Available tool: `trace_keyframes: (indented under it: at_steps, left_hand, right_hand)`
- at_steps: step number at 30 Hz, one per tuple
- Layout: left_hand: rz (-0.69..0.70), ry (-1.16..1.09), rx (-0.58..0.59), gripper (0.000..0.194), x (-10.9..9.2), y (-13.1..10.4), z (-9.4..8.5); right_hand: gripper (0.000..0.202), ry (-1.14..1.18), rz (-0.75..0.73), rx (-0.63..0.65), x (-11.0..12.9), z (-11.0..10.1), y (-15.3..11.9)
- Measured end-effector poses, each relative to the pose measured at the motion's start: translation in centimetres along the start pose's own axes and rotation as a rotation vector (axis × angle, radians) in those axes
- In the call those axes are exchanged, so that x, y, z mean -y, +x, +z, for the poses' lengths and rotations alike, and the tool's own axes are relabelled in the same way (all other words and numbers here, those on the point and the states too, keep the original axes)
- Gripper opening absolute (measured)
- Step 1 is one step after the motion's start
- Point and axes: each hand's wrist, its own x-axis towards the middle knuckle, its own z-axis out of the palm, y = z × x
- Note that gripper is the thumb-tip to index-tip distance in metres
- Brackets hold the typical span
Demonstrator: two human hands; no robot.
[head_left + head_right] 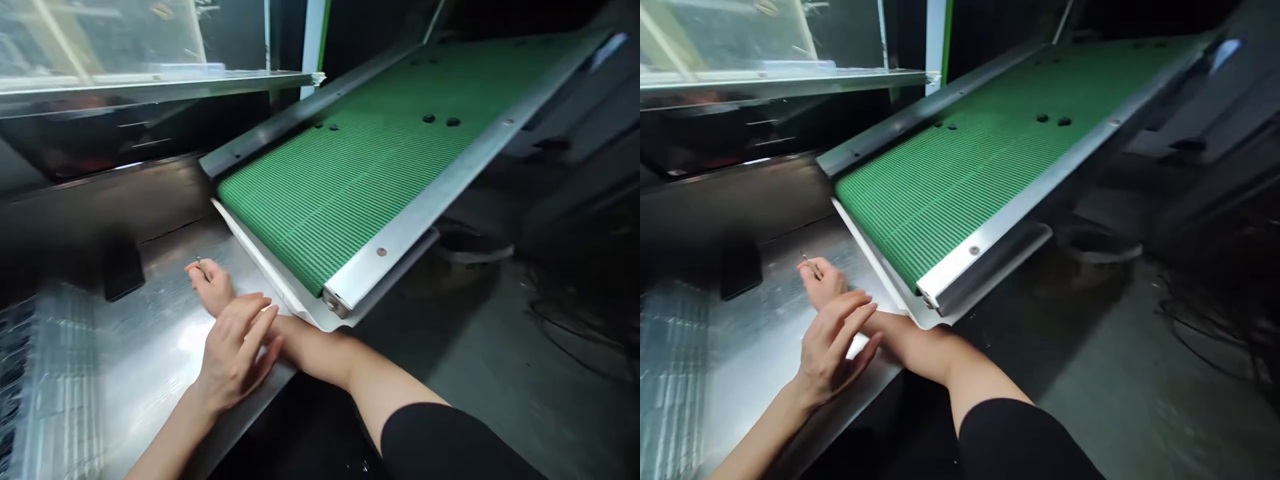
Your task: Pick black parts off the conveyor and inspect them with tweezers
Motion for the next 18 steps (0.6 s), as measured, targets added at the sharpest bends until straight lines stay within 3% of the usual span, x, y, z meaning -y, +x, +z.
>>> trace_keyframes:
  at_steps: [3, 6, 10, 18]
  left_hand:
    - [0.153, -0.045, 0.164, 0.036, -1.2, 3.7, 2.3]
    - [0.201, -0.013, 0.201, 0.022, -1.5, 5.5, 3.7]
    - [0.263, 0.045, 0.272, 0.004, -1.3, 5.4, 4.0]
    - [0.253, 0.039, 0.309, 0.011, -1.6, 4.9, 3.8]
  right_hand:
    - [0.021, 0.023, 0.029, 0.026, 0.8, -0.5, -0.4]
    - [0.016, 0.032, 0.056, 0.033, 1.3, -1.1, -0.7]
    - [0.013, 0.016, 0.073, 0.042, 1.8, -1.4, -0.9]
    - [0.012, -0.063, -0.035, 0.074, 1.4, -0.9, -1.3]
